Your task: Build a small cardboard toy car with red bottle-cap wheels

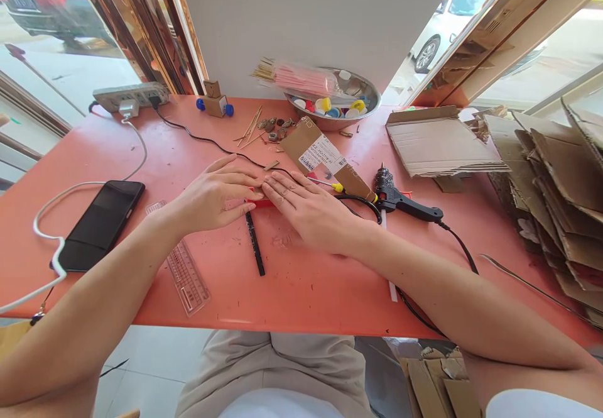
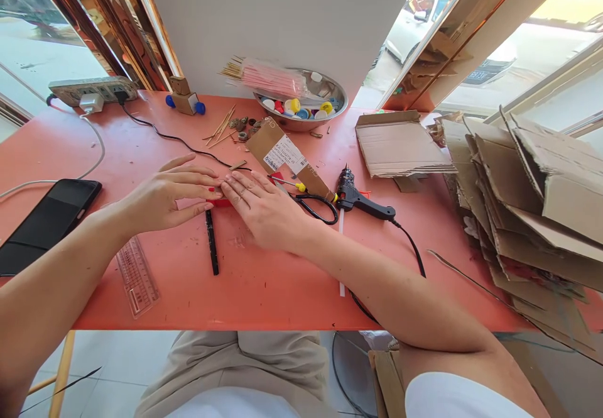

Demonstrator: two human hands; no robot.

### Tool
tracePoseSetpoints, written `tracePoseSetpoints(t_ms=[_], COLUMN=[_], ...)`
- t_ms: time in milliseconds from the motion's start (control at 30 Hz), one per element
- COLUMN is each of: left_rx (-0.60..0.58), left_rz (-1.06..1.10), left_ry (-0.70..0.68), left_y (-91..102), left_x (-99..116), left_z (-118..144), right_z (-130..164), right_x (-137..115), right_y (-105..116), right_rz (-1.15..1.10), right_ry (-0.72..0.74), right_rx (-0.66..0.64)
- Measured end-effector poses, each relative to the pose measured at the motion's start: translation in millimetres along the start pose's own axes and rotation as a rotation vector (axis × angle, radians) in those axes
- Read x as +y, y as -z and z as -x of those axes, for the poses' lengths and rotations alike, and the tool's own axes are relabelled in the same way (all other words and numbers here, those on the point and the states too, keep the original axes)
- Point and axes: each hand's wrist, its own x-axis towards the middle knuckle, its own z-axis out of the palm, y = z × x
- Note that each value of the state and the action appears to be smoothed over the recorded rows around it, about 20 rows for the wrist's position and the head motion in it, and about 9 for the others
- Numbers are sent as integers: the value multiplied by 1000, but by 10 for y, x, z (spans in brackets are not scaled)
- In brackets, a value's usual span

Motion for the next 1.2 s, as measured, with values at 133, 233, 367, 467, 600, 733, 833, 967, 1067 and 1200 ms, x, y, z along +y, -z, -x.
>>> tracePoseSetpoints(t_ms=[133, 233, 367, 467, 600, 733, 833, 967, 1067, 1200], left_rx=[-1, 8, 13, 15, 4, -4, 1, 66, 159, 238], left_rz=[-26, -44, -66, -65, -77, -72, -28, 137, 208, 213], left_ry=[12, -12, -56, -82, -42, 5, 26, 100, 219, 314], left_y=[-4, -23, -35, -35, -43, -50, -61, -90, -91, -64], left_x=[-19, -44, -61, -58, -46, -46, -57, -82, -112, -180], left_z=[19, 37, 42, 36, 34, 34, 20, -14, -31, -27], right_z=[26, 22, 9, 0, -10, -18, -20, -22, -20, -11], right_x=[41, 78, 85, 56, 7, -18, -12, 41, 78, 74], right_y=[38, 49, 55, 51, 49, 58, 70, 83, 79, 70], right_rz=[-89, -92, -54, -51, -72, -79, -79, -91, -121, -134], right_ry=[-2, -27, -22, -1, -16, -19, -20, -21, -13, -20], right_rx=[-75, -80, -71, -73, -103, -113, -109, -123, -119, -118])
